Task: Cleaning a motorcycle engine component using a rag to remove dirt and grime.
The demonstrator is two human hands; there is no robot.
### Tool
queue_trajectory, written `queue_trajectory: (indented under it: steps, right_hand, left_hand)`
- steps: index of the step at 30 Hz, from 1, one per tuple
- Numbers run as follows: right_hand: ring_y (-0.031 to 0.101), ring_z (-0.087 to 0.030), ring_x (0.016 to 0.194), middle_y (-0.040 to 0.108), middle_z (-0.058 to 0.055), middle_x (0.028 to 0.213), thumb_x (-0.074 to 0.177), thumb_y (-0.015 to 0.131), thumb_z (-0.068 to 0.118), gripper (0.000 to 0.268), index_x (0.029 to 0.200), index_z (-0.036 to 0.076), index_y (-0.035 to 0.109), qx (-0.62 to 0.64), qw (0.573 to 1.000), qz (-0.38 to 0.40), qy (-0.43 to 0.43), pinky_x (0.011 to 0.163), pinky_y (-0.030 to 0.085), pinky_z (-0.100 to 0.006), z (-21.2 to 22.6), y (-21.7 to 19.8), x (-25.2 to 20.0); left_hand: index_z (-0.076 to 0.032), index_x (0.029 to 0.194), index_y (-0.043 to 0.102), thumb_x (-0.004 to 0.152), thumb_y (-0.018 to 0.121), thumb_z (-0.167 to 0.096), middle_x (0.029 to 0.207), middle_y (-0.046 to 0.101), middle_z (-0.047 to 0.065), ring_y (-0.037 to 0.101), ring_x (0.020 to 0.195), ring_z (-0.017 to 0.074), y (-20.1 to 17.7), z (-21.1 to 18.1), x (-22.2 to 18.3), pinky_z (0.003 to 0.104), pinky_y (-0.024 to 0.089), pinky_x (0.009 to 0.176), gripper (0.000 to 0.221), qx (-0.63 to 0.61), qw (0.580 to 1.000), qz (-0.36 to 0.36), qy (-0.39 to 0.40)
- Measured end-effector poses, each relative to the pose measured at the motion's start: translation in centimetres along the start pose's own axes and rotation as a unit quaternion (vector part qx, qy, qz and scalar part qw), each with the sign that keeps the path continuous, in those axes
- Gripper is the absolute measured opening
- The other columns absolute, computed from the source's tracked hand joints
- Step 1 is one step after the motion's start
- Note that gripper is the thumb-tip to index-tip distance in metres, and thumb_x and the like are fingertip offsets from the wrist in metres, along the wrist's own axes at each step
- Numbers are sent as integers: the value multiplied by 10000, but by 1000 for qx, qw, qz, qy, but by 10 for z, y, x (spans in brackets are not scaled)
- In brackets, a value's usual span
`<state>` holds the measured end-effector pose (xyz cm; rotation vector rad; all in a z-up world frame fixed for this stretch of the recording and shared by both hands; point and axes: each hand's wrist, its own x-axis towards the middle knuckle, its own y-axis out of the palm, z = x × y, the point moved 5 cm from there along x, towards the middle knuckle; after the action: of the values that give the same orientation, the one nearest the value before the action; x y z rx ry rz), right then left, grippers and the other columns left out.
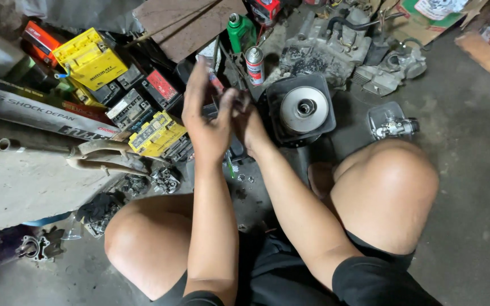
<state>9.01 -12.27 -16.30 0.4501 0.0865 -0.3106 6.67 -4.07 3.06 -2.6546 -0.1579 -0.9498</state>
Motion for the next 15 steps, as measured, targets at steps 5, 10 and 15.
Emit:
queue_trajectory:
  steps: [5,10,15]
  right_hand:
    - [703,-329,1067,719,-205,1193,962,713,336,443,1317,76,662,-116,992,-49,28,894,591,-447,35,-3,-15]
    - [565,-387,1346,621,-224,1388,991,709,351,416,1321,103,658,-161,984,-83,-5,1138,449,-499,65,-44,8]
    - [723,-218,744,689,-170,1076,1012,625,238,327,1318,131,578,14,988,-155,1,674,707,-307,91,-102,34]
  left_hand:
    - [-225,962,809,899,838,-284,794,780,59,755,936,271,13,38,-4,431,513,936,91,68,987,-13,-146]
    - [-146,1277,683,940,780,-250,1146,742,187,720,1031,443,42,72,-14,512,603,889,367,80,977,-17,-197]
    - [-54,1350,567,875,793,-249,1176,690,241,669,1118,472,101,104,-49,576,526,1010,561,113,954,132,-245]
